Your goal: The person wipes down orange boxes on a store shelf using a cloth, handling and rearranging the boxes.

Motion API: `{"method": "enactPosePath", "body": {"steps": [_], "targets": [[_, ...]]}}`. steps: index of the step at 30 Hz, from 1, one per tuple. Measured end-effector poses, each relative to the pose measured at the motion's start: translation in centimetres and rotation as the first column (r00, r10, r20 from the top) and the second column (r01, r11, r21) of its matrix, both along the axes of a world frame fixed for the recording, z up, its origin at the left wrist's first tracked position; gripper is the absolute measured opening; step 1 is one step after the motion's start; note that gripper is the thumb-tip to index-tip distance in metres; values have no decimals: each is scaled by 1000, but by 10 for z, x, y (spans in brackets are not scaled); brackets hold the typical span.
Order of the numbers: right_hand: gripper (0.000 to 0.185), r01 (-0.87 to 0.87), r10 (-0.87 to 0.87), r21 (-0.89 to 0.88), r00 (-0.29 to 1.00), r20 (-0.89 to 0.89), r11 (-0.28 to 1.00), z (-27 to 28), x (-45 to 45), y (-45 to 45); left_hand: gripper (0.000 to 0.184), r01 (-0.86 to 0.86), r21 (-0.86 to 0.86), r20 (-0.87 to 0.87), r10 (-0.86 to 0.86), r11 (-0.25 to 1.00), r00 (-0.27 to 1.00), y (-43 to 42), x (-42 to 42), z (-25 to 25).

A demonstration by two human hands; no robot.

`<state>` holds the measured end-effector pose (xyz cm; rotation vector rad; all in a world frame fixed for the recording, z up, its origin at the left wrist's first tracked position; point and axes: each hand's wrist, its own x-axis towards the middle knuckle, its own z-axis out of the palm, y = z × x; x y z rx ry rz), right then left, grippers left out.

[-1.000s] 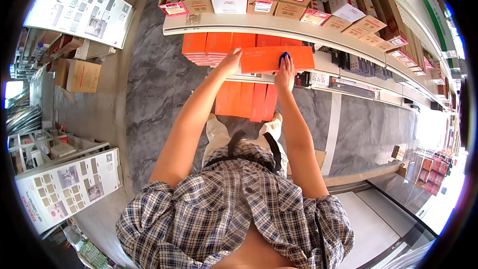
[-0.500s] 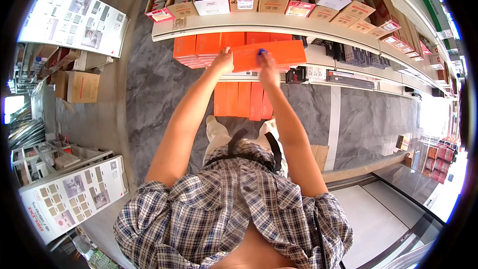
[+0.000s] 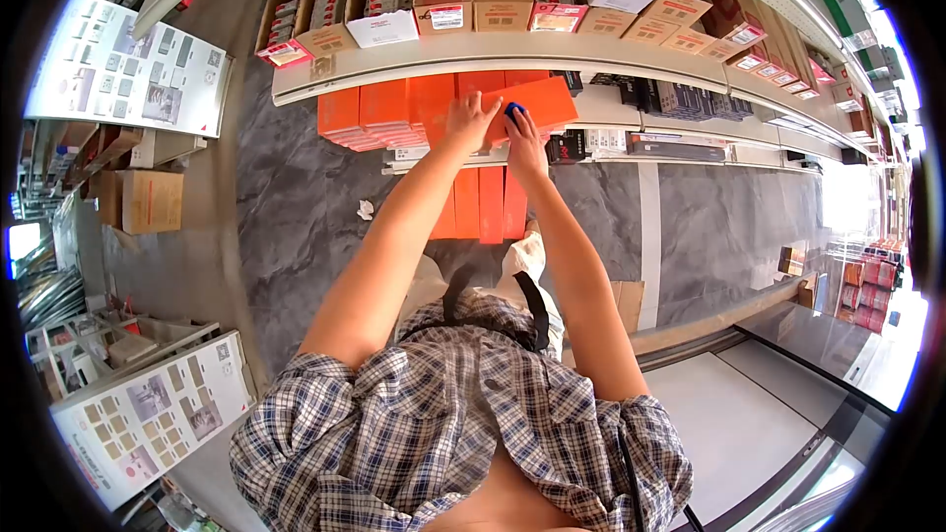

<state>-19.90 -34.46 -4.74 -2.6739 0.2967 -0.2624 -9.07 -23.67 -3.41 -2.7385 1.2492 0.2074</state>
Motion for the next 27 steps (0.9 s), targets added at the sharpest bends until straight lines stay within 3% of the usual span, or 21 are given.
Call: {"method": "enactPosePath", "body": {"steps": [1, 5, 8, 10, 14, 16, 18, 19, 20, 22, 26, 27], "targets": [[47, -4, 4, 3, 1000, 0, 1000, -1, 0, 4, 93, -31, -39, -93, 27, 999, 995, 8, -1, 4], [48, -156, 156, -47, 988, 10, 987, -2, -3, 22, 95, -105, -137, -101, 92, 985, 991, 49, -13, 4], [48, -237, 240, -82, 971, 18, 968, -2, -2, 16, 94, -118, -86, -123, 107, 989, 987, 69, -12, 7], [46, -64, 72, -144, 996, 50, 988, -10, 1, -5, 95, -131, -73, -129, 121, 989, 984, 68, -12, 13], [51, 273, -270, -65, 962, 49, 960, -25, 13, -43, 97, -134, -75, -152, 122, 988, 981, 68, -14, 16], [49, 320, -319, -61, 948, 26, 946, -26, 18, -43, 98, -141, -63, -155, 130, 988, 979, 67, -14, 15], [47, 193, -196, 37, 974, 110, 980, -21, 19, -23, 99, -144, -49, -148, 136, 988, 980, 66, -11, 15], [47, 119, -141, 225, 987, 83, 967, -4, 23, -6, 98, -144, -42, -144, 137, 989, 980, 66, -11, 13], [50, 39, -47, 67, 990, 133, 997, -68, 31, 1, 97, -143, -35, -144, 137, 989, 980, 65, -12, 12], [51, -244, 249, -75, 967, 57, 967, -16, 25, 31, 96, -152, -45, -134, 145, 987, 980, 65, -12, 6], [48, -351, 350, -69, 936, -24, 934, 11, 33, 11, 102, -132, 24, -122, 133, 991, 983, 64, -11, 10], [46, -96, 124, 266, 988, -91, 959, 37, 34, 2, 102, -132, 23, -122, 133, 991, 984, 64, -11, 12]]}}
